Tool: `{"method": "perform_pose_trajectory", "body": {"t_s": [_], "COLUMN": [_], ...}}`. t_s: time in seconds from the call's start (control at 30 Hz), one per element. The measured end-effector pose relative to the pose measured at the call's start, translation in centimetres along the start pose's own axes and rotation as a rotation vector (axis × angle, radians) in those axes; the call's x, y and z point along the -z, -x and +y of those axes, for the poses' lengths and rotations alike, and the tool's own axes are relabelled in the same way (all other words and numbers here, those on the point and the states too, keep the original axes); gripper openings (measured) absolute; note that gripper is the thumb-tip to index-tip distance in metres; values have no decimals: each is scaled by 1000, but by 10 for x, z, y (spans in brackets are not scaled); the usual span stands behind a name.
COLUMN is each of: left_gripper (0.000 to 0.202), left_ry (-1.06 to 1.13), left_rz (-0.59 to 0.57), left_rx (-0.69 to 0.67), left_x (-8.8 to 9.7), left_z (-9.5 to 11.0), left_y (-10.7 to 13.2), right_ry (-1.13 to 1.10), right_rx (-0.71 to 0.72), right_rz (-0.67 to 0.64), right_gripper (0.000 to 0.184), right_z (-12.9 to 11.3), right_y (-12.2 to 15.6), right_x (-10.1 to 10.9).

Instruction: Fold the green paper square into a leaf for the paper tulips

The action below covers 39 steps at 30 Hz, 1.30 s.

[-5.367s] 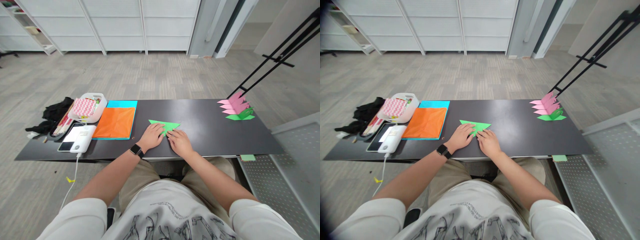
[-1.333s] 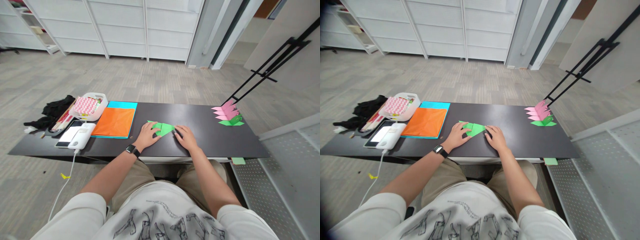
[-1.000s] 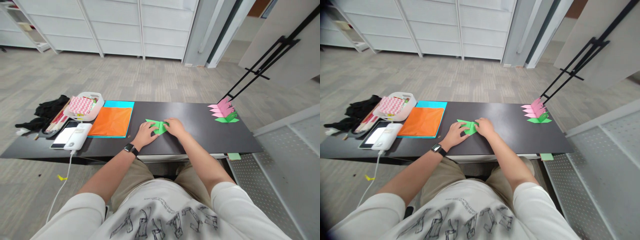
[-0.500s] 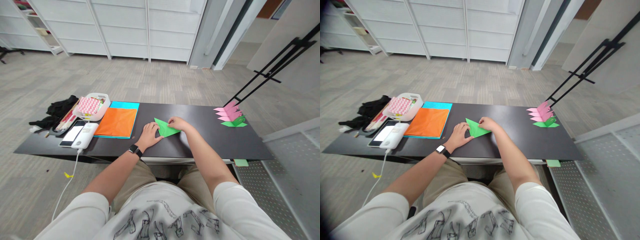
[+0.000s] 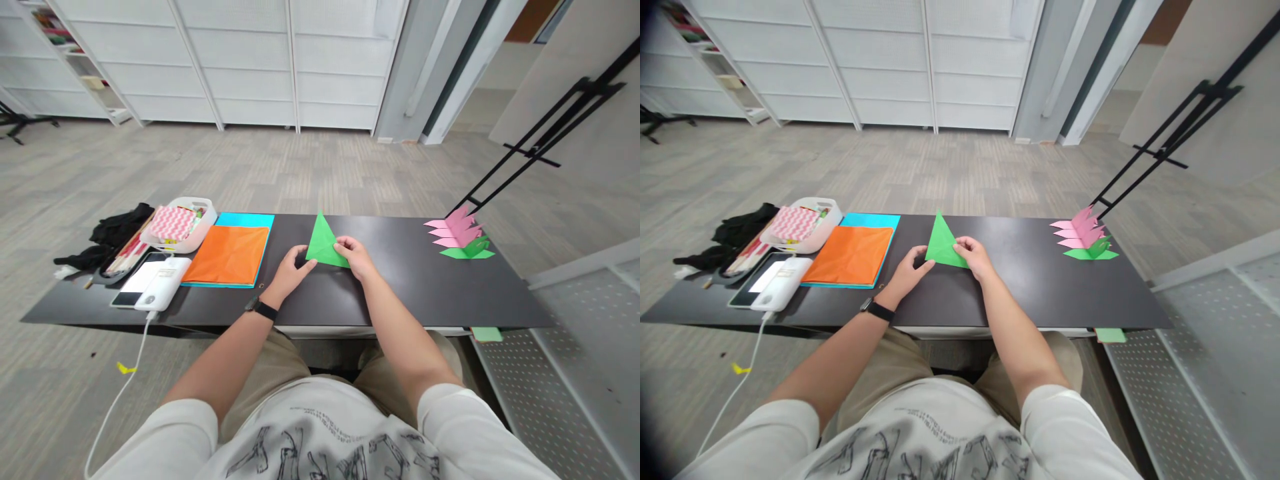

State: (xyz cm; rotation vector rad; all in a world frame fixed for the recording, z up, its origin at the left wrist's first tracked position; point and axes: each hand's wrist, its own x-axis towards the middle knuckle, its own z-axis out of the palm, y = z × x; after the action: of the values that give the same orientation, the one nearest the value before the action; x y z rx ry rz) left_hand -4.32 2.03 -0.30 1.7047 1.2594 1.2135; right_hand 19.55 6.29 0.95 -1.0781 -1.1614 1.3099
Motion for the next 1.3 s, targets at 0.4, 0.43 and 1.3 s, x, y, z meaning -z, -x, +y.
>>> {"method": "perform_pose_trajectory", "body": {"t_s": [0.4,0.43,1.3], "left_gripper": [46,47,45], "left_ry": [702,743,860], "left_rz": [67,67,-76], "left_rx": [237,255,390], "left_x": [-28,-27,-26], "left_z": [-2,-3,0], "left_y": [-49,-48,-56], "right_ry": [-144,-150,-156], "right_rx": [5,-3,-66], "right_rz": [32,22,-101], "right_gripper": [57,59,58], "right_z": [-5,-5,-5], "right_y": [0,0,4], "right_x": [-1,-2,-7]}}
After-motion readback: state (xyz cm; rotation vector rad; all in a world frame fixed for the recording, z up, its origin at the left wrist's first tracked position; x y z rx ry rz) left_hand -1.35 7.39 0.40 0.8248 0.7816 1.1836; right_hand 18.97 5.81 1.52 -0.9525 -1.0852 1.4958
